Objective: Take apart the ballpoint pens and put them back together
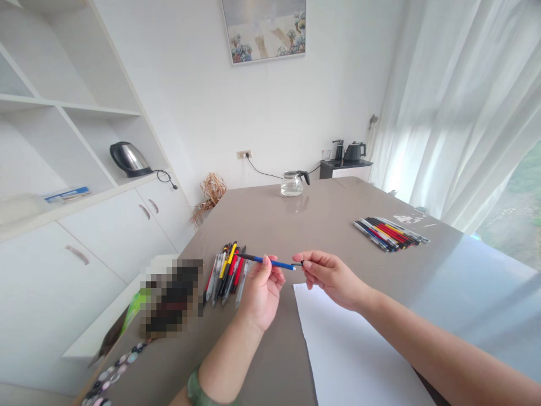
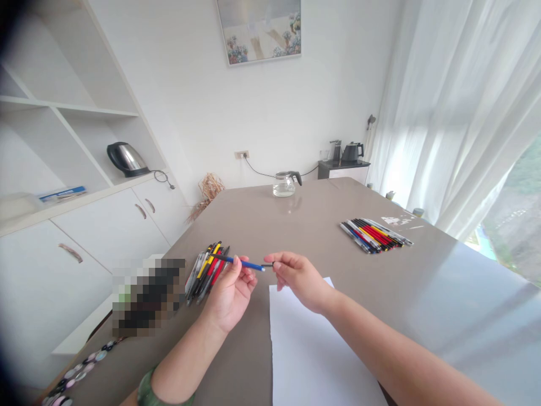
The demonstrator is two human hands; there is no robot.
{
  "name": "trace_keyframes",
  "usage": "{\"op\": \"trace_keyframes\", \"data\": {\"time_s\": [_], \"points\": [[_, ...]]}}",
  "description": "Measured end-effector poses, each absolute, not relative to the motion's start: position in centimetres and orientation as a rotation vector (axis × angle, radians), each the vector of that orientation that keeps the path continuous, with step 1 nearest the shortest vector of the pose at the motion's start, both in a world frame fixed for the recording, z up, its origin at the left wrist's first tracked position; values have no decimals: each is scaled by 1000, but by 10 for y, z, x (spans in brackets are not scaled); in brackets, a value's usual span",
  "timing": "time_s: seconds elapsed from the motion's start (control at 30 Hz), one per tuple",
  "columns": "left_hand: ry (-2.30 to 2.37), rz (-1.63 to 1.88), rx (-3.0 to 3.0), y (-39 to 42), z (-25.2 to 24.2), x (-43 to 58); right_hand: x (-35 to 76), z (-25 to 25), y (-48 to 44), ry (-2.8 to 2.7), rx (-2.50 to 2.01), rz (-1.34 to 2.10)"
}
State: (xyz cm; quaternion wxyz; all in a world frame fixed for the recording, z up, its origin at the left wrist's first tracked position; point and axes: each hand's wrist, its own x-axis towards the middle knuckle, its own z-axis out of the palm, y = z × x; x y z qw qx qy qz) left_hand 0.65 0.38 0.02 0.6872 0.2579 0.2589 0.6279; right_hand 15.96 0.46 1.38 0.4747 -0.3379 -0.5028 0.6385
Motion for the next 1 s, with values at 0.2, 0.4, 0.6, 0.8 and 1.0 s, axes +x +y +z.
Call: {"op": "trace_keyframes", "data": {"time_s": [0.2, 0.4, 0.6, 0.8, 1.0], "points": [[632, 1466, 544, 5, -1, 5, 163, 11, 9, -1137, -825, 1513], [631, 1478, 563, 6, -3, 5, 163, 5, 11, -1253, -931, 1327], [626, 1453, 589, 5, -1, 7, 160, 4, 8, -1301, -1017, 1169], [597, 1425, 600, 4, -2, 8, 159, 5, 7, -1339, -1053, 1120], [607, 1427, 585, 3, -1, 8, 159, 4, 7, -1366, -1026, 1133]]}}
